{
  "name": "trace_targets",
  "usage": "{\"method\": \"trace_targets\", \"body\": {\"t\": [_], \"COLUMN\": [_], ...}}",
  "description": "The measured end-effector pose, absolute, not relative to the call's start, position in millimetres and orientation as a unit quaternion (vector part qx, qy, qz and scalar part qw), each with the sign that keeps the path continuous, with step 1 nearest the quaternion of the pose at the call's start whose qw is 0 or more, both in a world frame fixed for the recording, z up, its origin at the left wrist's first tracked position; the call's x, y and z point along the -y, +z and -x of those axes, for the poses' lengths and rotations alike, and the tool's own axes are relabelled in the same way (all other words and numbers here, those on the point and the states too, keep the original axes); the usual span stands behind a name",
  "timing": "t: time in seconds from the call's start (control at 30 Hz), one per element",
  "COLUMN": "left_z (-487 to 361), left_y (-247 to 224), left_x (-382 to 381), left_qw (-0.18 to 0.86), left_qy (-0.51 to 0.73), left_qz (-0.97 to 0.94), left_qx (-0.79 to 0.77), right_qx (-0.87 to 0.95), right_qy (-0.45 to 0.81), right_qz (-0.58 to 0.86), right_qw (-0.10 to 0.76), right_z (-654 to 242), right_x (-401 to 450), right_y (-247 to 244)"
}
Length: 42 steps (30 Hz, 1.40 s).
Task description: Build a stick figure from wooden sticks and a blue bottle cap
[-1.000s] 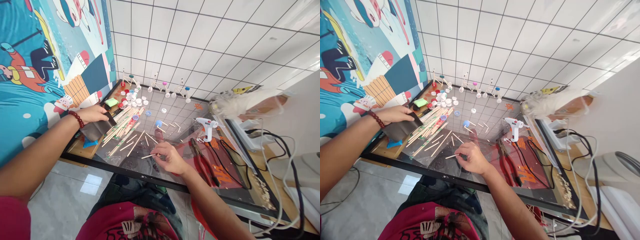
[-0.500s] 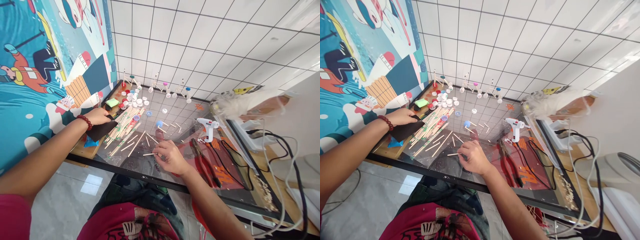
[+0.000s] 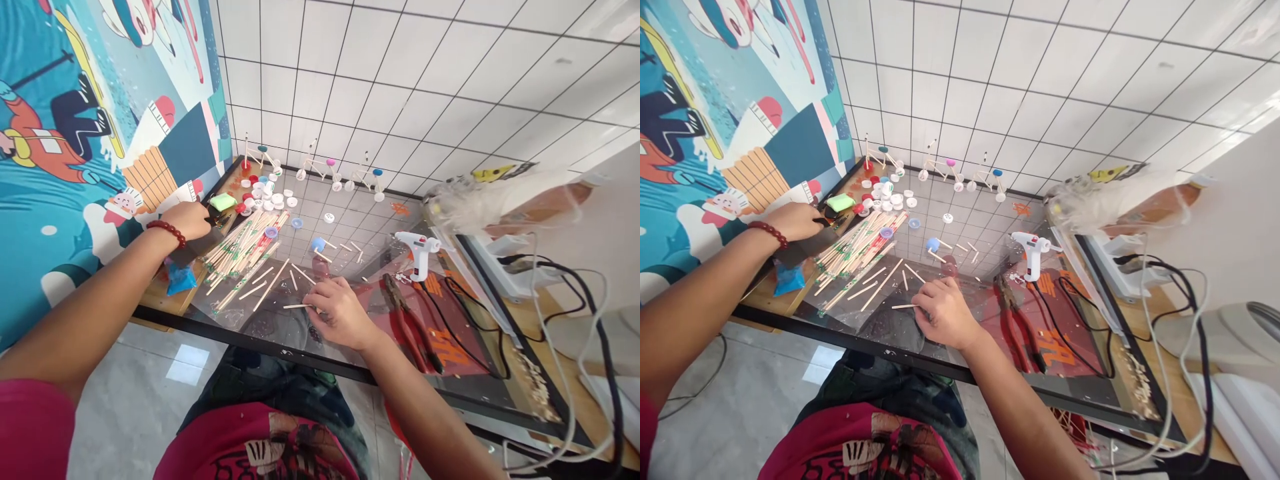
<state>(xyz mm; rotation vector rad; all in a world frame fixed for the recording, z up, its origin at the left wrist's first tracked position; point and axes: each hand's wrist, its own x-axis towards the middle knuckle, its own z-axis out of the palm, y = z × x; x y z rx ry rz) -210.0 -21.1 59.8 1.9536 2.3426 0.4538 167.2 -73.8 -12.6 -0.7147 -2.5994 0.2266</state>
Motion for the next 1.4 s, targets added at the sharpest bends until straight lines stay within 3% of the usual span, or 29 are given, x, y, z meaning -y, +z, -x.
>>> {"method": "trace_targets", "body": {"t": [0.13,0.2,0.3,0.57,0.93,1.07,1.13,1.2,1.27,1.4], "left_z": [218,219,214,194,178,178,168,143,102,14], "left_y": [91,106,116,66,62,84,104,120,125,94], "left_x": [27,32,36,15,-13,8,34,65,92,107], "left_qw": [0.000,-0.046,-0.036,0.074,0.056,0.007,-0.071,-0.075,0.017,0.245], "left_qy": [0.042,0.064,0.108,-0.058,-0.153,-0.046,0.088,0.251,0.379,0.458], "left_qz": [-0.591,-0.563,-0.532,-0.615,-0.634,-0.622,-0.617,-0.639,-0.680,-0.716], "left_qx": [-0.806,-0.822,-0.839,-0.783,-0.756,-0.782,-0.779,-0.723,-0.628,-0.467], "right_qx": [0.937,0.937,0.936,0.928,0.933,0.923,0.911,0.889,0.847,0.647], "right_qy": [0.071,0.067,0.061,0.043,0.005,0.015,0.029,0.071,0.178,0.520], "right_qz": [0.265,0.270,0.271,0.254,0.237,0.247,0.269,0.300,0.320,0.318], "right_qw": [0.214,0.212,0.217,0.269,0.271,0.293,0.312,0.339,0.386,0.458], "right_z": [-168,-168,-169,-169,-166,-170,-170,-171,-171,-172], "right_x": [74,75,75,75,75,75,77,79,82,83], "right_y": [-11,-10,-10,-8,-11,-11,-9,-6,-3,-3]}}
